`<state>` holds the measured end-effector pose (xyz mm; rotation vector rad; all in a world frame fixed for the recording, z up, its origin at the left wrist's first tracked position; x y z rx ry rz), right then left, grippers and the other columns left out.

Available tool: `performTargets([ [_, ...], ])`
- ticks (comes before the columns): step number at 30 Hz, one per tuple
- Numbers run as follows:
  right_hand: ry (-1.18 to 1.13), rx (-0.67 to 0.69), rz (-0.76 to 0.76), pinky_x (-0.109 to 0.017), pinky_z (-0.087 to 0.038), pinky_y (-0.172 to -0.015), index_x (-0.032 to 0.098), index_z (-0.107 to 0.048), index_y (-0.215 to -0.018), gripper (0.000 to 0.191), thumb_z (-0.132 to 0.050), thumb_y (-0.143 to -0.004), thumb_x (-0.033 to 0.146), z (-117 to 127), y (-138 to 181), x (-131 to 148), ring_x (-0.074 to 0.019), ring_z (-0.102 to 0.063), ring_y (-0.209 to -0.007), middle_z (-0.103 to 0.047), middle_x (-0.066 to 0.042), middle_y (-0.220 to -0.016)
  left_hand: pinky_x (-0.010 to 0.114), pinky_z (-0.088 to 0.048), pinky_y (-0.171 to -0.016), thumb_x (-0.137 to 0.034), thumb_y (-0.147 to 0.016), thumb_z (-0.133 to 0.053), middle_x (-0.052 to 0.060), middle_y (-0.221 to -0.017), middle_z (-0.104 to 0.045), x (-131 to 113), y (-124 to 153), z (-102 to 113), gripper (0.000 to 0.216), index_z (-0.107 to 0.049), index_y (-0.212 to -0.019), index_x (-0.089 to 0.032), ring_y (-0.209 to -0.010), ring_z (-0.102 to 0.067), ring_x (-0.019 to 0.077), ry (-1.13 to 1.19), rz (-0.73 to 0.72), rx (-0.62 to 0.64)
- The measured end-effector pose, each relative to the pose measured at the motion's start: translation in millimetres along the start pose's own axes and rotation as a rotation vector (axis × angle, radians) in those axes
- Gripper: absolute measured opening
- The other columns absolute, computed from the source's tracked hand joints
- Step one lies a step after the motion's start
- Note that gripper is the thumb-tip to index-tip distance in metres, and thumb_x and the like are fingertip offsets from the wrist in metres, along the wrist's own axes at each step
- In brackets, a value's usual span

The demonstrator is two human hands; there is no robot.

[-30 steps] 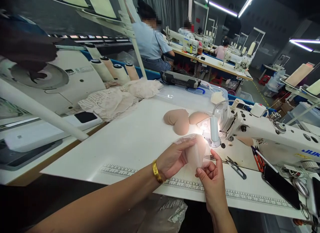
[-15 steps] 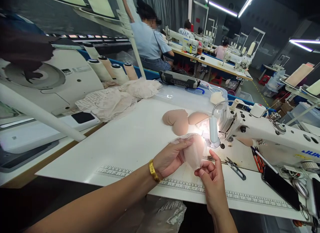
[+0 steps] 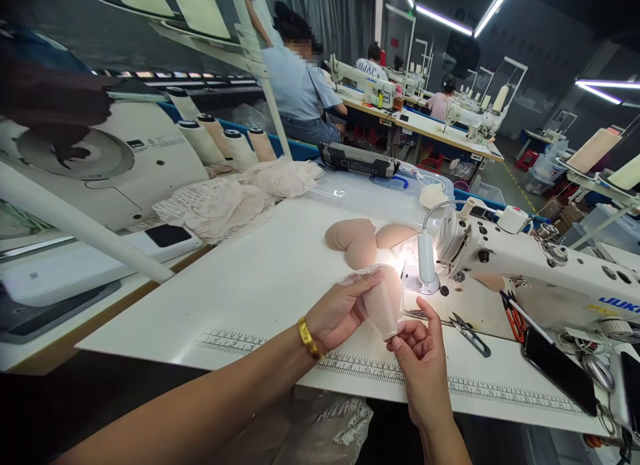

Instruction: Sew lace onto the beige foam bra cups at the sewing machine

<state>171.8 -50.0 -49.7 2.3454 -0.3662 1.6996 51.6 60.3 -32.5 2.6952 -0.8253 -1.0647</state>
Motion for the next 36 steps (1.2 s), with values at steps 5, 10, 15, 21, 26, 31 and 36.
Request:
performTargets([
  [5, 0.008, -0.026, -0.001, -0.032, -0.052, -0.081, 0.028, -0.043, -0.143, 0.072, -0.081, -0.082, 0.034, -1.7, -1.1, -0.1, -0.0157, -0.063, -0.082, -0.067, 0.0, -0.095, 0.023, -0.053, -0.064, -0.024, -0.063, -0.094, 0.003, -0.08, -0.071, -0.1, 1.3, 1.8, 0.03, -0.075, -0.082, -0.012, -0.073, -0.063, 0.014, -0.004, -0.002, -0.036],
  [10, 0.021, -0.054, 0.019, -0.03, -0.05, -0.074, 0.027, -0.046, -0.138, 0.065, -0.079, -0.083, 0.033, -2.2, -2.4, -0.8, -0.0146, -0.062, -0.075, -0.064, 0.003, -0.086, 0.023, -0.052, -0.064, -0.028, -0.064, -0.094, 0.003, -0.08, -0.071, 0.9, 0.4, 8.0, 0.031, -0.074, -0.081, -0.012, -0.073, -0.062, 0.0135, -0.03, -0.027, -0.074],
  [15, 0.025, -0.063, 0.02, -0.031, -0.051, -0.075, 0.026, -0.05, -0.13, 0.056, -0.08, -0.083, 0.035, -1.9, -0.8, -0.9, -0.015, -0.063, -0.076, -0.063, 0.003, -0.087, 0.023, -0.051, -0.065, -0.03, -0.064, -0.093, 0.002, -0.079, -0.069, -0.4, -2.6, 14.7, 0.033, -0.073, -0.082, -0.013, -0.072, -0.061, 0.0127, -0.03, -0.071, -0.13],
  [21, 0.053, -0.076, 0.09, -0.031, -0.052, -0.077, 0.028, -0.053, -0.13, 0.052, -0.078, -0.086, 0.039, 2.3, 1.3, 3.7, -0.0153, -0.064, -0.078, -0.064, 0.002, -0.089, 0.027, -0.051, -0.067, -0.043, -0.068, -0.091, 0.003, -0.084, -0.069, 11.9, 12.9, 2.0, 0.042, -0.07, -0.091, -0.015, -0.073, -0.062, 0.0154, -0.101, 0.059, 0.026],
  [26, 0.26, -0.055, 0.163, -0.034, -0.054, -0.08, 0.023, -0.068, -0.111, 0.027, -0.071, -0.092, 0.043, 0.0, 5.4, 15.1, -0.0186, -0.064, -0.085, -0.066, -0.003, -0.091, 0.023, -0.043, -0.064, -0.032, -0.066, -0.092, 0.003, -0.076, -0.066, 24.1, 35.4, -14.3, 0.033, -0.07, -0.081, -0.013, -0.068, -0.058, 0.0123, -0.304, 0.106, 0.257],
  [31, 0.363, -0.084, 0.238, -0.035, -0.055, -0.084, 0.023, -0.072, -0.106, 0.025, -0.069, -0.092, 0.043, -1.0, 8.9, 25.9, -0.0211, -0.064, -0.094, -0.069, -0.006, -0.101, 0.023, -0.041, -0.062, -0.033, -0.064, -0.092, 0.001, -0.074, -0.061, 22.4, 35.2, -6.1, 0.033, -0.07, -0.079, -0.013, -0.063, -0.048, 0.009, -0.297, 0.064, 0.179],
  [36, 0.462, -0.057, 0.372, -0.034, -0.052, -0.086, 0.024, -0.072, -0.104, 0.014, -0.066, -0.096, 0.034, -2.8, 10.7, 33.2, -0.0217, -0.064, -0.099, -0.069, -0.005, -0.101, 0.023, -0.039, -0.06, -0.035, -0.064, -0.092, 0.0, -0.073, -0.06, 20.7, 36.7, -6.6, 0.034, -0.07, -0.078, -0.013, -0.062, -0.047, 0.0089, -0.31, 0.021, 0.186],
])
Point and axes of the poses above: each hand's wrist, its own y-axis away from the middle knuckle, its own z-axis out of the back of the hand, x = y × z, the point moved 8 cm from there along -y, towards the middle knuckle
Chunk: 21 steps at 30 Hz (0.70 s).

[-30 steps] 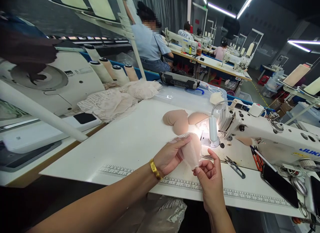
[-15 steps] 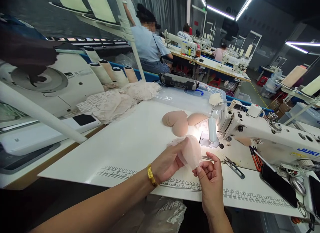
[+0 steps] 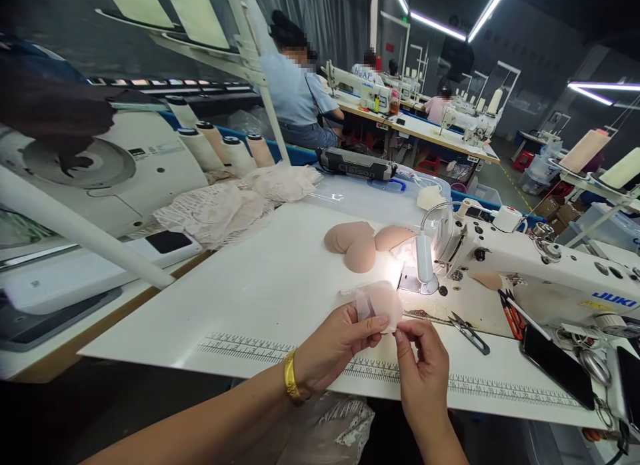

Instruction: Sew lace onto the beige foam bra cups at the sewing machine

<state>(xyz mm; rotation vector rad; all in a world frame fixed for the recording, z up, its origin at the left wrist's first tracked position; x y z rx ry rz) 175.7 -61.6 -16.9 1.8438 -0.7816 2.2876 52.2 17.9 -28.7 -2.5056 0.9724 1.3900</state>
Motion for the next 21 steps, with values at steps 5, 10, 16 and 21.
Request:
performTargets([
  [5, 0.143, -0.001, 0.144, -0.034, -0.05, -0.086, 0.027, -0.072, -0.101, 0.01, -0.063, -0.096, 0.025, 2.0, 0.6, 14.8, -0.0216, -0.064, -0.095, -0.069, -0.003, -0.097, 0.023, -0.043, -0.063, -0.038, -0.065, -0.091, 0.0, -0.072, -0.06, -1.7, 3.7, -0.7, 0.036, -0.067, -0.077, -0.014, -0.066, -0.05, 0.0106, -0.049, -0.04, 0.018],
  [10, 0.224, 0.024, 0.19, -0.034, -0.048, -0.083, 0.027, -0.068, -0.097, 0.01, -0.059, -0.097, 0.022, -1.1, 1.5, 25.5, -0.0211, -0.062, -0.09, -0.067, -0.003, -0.094, 0.023, -0.041, -0.061, -0.034, -0.064, -0.092, -0.002, -0.07, -0.059, -4.5, 6.4, -5.6, 0.037, -0.061, -0.072, -0.015, -0.063, -0.049, 0.0094, -0.08, -0.07, 0.076],
  [16, 0.265, -0.023, 0.203, -0.032, -0.045, -0.079, 0.025, -0.06, -0.097, 0.009, -0.052, -0.1, 0.024, -1.9, 3.7, 25.4, -0.02, -0.058, -0.085, -0.06, -0.002, -0.09, 0.024, -0.038, -0.059, -0.04, -0.065, -0.09, -0.002, -0.062, -0.056, -8.7, 13.0, -9.6, 0.039, -0.059, -0.067, -0.016, -0.061, -0.049, 0.0106, -0.183, -0.063, 0.087],
  [21, 0.304, 0.02, 0.237, -0.032, -0.045, -0.078, 0.024, -0.053, -0.101, 0.01, -0.044, -0.104, 0.024, -8.1, 2.6, 28.9, -0.0188, -0.054, -0.084, -0.054, -0.001, -0.092, 0.024, -0.04, -0.063, -0.044, -0.069, -0.085, -0.002, -0.067, -0.057, -6.6, 13.6, -9.7, 0.04, -0.058, -0.074, -0.015, -0.066, -0.05, 0.0117, -0.25, -0.047, 0.127],
])
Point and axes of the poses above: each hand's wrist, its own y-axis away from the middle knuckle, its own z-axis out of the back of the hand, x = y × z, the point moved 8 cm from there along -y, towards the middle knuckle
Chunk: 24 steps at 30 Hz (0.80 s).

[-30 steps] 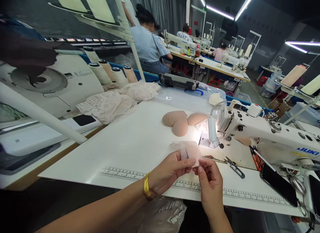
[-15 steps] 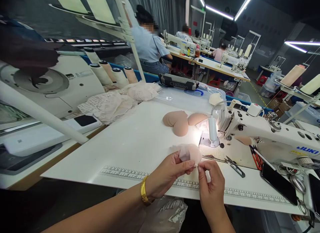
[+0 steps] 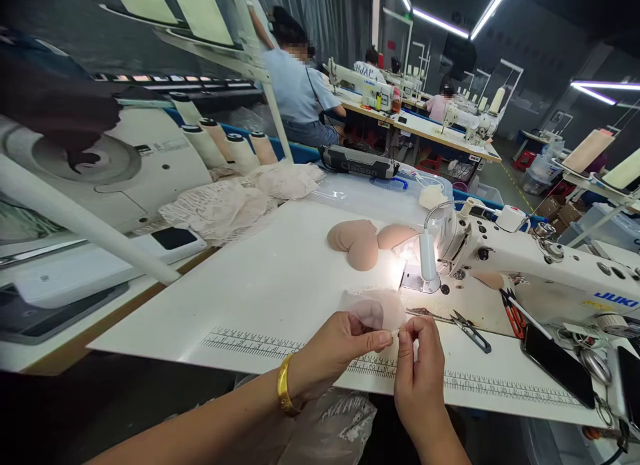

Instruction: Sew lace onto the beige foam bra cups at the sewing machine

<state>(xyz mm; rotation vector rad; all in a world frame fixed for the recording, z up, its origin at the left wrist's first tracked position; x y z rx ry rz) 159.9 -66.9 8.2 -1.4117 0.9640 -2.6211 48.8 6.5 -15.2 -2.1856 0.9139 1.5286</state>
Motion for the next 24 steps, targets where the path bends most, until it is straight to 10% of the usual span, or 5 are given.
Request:
performTargets([
  [4, 0.059, -0.005, 0.069, -0.033, -0.043, -0.08, 0.024, -0.052, -0.098, 0.01, -0.044, -0.104, 0.022, 5.8, -3.7, 8.8, -0.0194, -0.051, -0.09, -0.049, -0.002, -0.095, 0.027, -0.045, -0.065, -0.038, -0.079, -0.077, -0.002, -0.073, -0.058, -9.3, 6.8, 7.1, 0.03, -0.055, -0.085, -0.018, -0.068, -0.052, 0.013, -0.223, -0.174, -0.057],
  [10, 0.081, 0.031, 0.09, -0.038, -0.042, -0.093, 0.025, -0.053, -0.104, 0.011, -0.044, -0.103, 0.02, 6.8, -3.6, 16.3, -0.0223, -0.049, -0.111, -0.048, -0.005, -0.109, 0.034, -0.05, -0.085, -0.011, -0.086, -0.069, 0.005, -0.105, -0.059, -66.5, 53.0, -8.0, 0.028, -0.064, -0.11, -0.023, -0.098, -0.053, 0.0193, -0.961, -1.015, -0.318],
  [24, 0.173, 0.012, 0.218, -0.034, -0.042, -0.078, 0.024, -0.047, -0.095, 0.014, -0.042, -0.101, 0.012, 3.4, -3.6, 27.4, -0.0199, -0.05, -0.086, -0.051, -0.002, -0.091, 0.031, -0.05, -0.08, -0.009, -0.1, -0.049, 0.006, -0.094, -0.064, -68.5, 58.2, -25.4, 0.017, -0.061, -0.091, -0.016, -0.086, -0.053, 0.0163, -1.041, -1.271, -0.136],
])
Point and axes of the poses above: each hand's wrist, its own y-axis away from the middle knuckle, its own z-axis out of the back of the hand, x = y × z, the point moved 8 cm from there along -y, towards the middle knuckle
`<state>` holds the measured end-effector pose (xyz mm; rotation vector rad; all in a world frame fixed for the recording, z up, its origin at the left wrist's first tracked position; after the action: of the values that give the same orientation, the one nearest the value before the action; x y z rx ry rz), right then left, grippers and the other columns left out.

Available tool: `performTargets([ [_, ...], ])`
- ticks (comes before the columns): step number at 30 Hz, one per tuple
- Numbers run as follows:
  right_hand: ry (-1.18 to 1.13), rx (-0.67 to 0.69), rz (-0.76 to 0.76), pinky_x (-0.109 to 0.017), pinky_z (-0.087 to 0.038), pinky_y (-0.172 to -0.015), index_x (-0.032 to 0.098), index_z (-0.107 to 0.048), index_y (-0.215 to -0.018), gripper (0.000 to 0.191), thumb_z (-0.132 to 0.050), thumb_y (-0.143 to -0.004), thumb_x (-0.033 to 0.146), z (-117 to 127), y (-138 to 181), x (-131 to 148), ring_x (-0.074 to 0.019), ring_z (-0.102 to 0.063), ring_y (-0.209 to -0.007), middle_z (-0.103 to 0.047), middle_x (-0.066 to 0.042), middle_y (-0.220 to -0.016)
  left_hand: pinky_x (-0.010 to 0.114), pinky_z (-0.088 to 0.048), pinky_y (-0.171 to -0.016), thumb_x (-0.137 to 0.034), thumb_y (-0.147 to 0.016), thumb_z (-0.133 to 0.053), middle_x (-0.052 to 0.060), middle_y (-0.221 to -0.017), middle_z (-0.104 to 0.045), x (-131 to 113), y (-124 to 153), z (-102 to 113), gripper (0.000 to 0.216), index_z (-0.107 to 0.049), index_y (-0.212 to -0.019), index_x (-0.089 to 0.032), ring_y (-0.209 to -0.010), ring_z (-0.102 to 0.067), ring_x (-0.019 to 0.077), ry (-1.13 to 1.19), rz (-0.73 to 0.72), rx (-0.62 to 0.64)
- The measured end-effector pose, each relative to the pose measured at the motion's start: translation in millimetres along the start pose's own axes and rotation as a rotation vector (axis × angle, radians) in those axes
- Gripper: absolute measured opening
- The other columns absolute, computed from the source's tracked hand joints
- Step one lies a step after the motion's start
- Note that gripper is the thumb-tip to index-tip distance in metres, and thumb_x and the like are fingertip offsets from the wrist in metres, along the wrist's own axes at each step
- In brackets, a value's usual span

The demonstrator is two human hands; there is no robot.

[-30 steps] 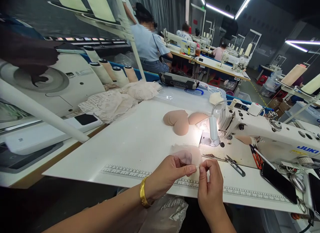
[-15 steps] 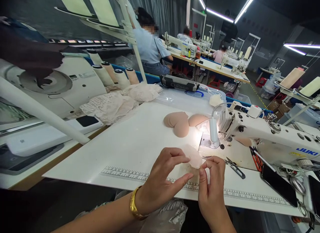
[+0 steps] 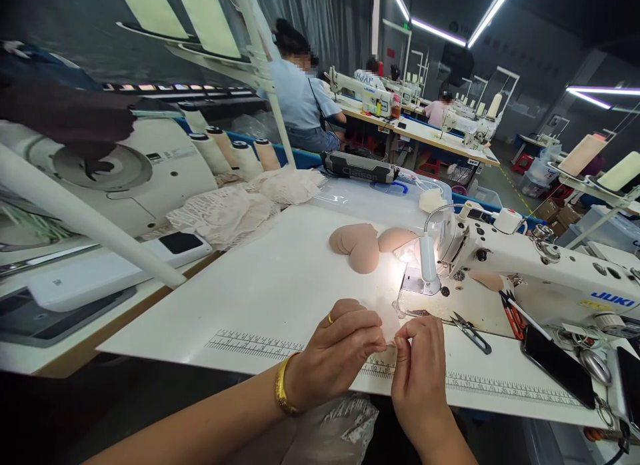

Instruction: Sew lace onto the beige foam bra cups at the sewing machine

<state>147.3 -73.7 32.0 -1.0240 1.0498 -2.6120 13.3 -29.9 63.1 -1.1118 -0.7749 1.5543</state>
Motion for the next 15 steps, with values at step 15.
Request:
performTargets([
  [15, -0.009, -0.01, 0.209, -0.035, -0.043, -0.078, 0.02, -0.05, -0.104, 0.019, -0.044, -0.098, 0.003, 11.2, -6.6, 18.3, -0.019, -0.048, -0.088, -0.05, -0.003, -0.094, 0.031, -0.05, -0.077, -0.007, -0.096, -0.055, 0.004, -0.089, -0.067, 6.4, -4.5, 5.1, 0.016, -0.062, -0.104, -0.018, -0.084, -0.05, 0.0166, 0.041, -0.081, 0.028],
])
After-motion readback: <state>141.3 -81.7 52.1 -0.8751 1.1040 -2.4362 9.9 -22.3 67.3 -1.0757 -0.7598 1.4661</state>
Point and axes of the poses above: each hand's wrist, its own y-axis away from the middle knuckle, its own z-axis out of the back of the hand, x = y × z, the point moved 8 cm from there along -y, towards the middle knuckle
